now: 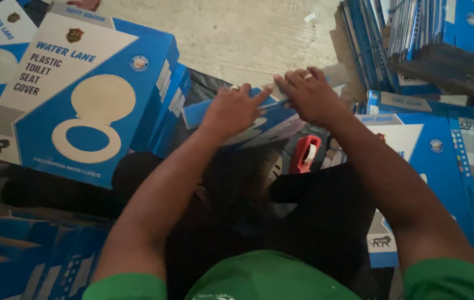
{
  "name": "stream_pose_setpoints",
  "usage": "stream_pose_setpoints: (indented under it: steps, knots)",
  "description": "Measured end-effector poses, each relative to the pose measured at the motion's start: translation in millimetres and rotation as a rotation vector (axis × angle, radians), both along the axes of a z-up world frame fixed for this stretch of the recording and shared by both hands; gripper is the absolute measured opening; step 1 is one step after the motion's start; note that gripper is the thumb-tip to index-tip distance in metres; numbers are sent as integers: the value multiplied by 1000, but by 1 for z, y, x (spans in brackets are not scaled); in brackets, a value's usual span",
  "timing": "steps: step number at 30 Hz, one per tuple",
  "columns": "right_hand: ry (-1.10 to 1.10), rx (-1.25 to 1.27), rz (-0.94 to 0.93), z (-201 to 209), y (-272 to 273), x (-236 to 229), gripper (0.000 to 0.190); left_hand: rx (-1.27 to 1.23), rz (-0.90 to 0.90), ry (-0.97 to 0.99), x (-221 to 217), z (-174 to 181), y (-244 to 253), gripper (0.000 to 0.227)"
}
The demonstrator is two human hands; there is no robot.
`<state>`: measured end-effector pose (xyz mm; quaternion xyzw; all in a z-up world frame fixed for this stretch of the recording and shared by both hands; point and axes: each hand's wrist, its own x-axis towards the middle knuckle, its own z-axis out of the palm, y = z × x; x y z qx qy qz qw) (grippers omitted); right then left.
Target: The person sits on the floor and repeatedly folds and tapes blue product boxes labeled 'Water Lane Plastic Toilet Seat Cover.' They use a handheld tape dispenser to seal the boxes and place the finished boxes into a stack.
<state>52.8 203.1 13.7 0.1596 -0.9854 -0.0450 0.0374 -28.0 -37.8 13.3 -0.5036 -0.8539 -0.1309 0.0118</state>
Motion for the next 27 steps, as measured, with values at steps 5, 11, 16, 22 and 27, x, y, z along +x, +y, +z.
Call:
stream_pose_setpoints:
  steps: [5, 11, 16, 22, 27]
  knots:
    - [90, -7, -19, -17, 16, 11, 75, -17, -72, -63, -3, -5, 10, 65]
    - [189, -77, 26, -19, 19, 9, 74, -65, -58, 77, -1, 1, 4, 58]
    - [292, -97, -5, -20, 5, 13, 63, -58, -61, 103, 2, -8, 4, 54]
    - [340, -343, -85, -55, 50, 41, 49, -102, -28, 186, 6, -7, 7, 51]
    - [575, -802, -916, -180, 129, 148, 24, -153, -23, 165, -3, -14, 10, 56]
